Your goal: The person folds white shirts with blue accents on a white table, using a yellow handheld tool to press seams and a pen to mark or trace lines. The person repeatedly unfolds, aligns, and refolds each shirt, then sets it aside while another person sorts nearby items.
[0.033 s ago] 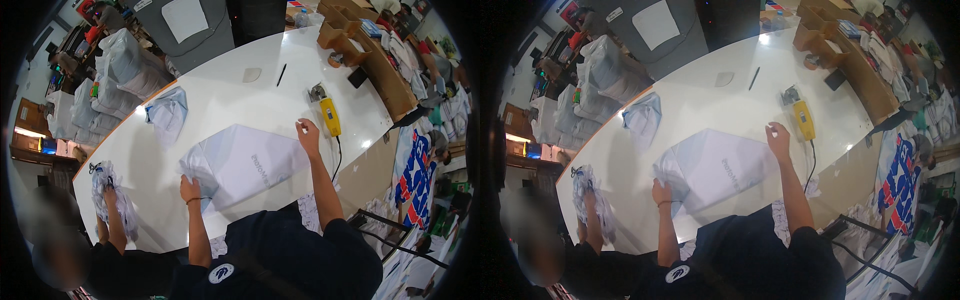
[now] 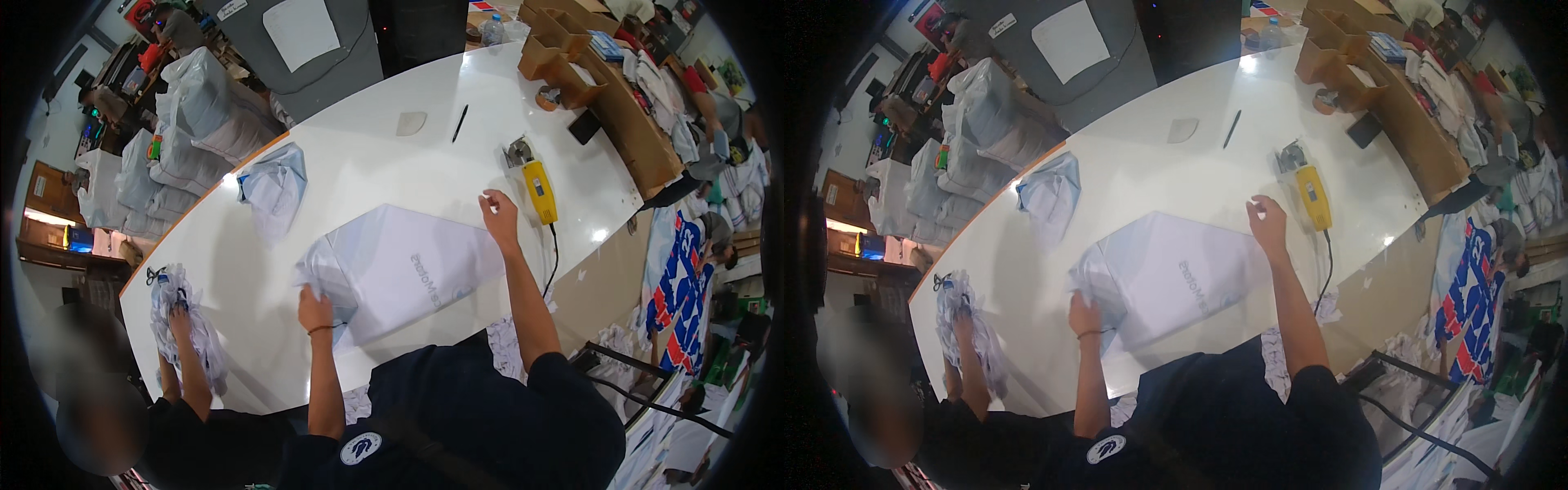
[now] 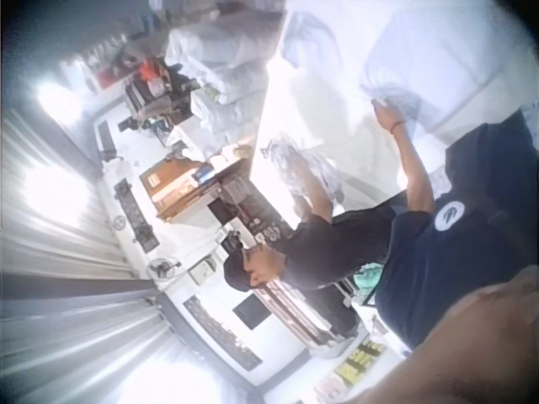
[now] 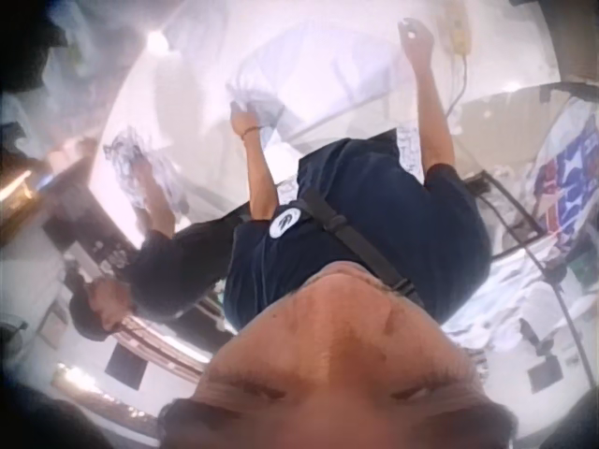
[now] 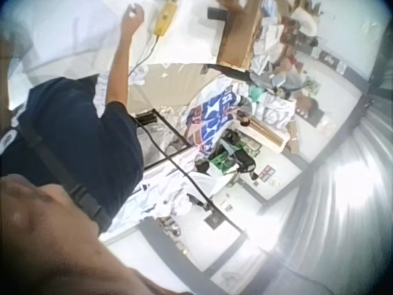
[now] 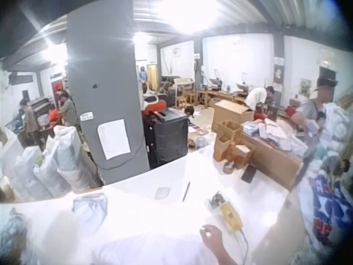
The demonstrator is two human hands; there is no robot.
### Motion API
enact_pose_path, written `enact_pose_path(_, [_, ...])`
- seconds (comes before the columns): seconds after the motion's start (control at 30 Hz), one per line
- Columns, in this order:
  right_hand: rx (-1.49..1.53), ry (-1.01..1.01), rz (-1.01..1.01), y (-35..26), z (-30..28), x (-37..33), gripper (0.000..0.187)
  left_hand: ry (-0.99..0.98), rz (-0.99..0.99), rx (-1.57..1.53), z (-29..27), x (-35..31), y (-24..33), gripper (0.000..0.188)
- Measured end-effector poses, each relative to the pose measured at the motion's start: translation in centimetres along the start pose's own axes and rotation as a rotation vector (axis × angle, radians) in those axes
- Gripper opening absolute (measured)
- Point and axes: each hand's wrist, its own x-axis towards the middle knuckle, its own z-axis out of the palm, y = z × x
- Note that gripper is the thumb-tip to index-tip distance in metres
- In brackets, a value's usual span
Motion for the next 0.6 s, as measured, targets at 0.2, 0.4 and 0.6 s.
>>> enact_pose_path(0.2, [-0.034, -0.016, -0.097, 2.1, 8.7, 9.1, 0.017, -0.162, 0.142, -0.233, -2.0, -0.3, 6.3, 0.055])
enact_pose_path(0.4, [-0.200, -0.179, -0.187, -1.7, 16.7, 15.2, 0.038, 0.107, -0.005, 0.028, -0.5, -1.8, 7.8, 0.072])
enact_pose_path(0.6, [-0.302, -0.262, -0.155, -0.9, 22.8, 19.4, 0.082, -0.048, -0.191, 0.106, -1.4, -0.1, 9.2, 0.074])
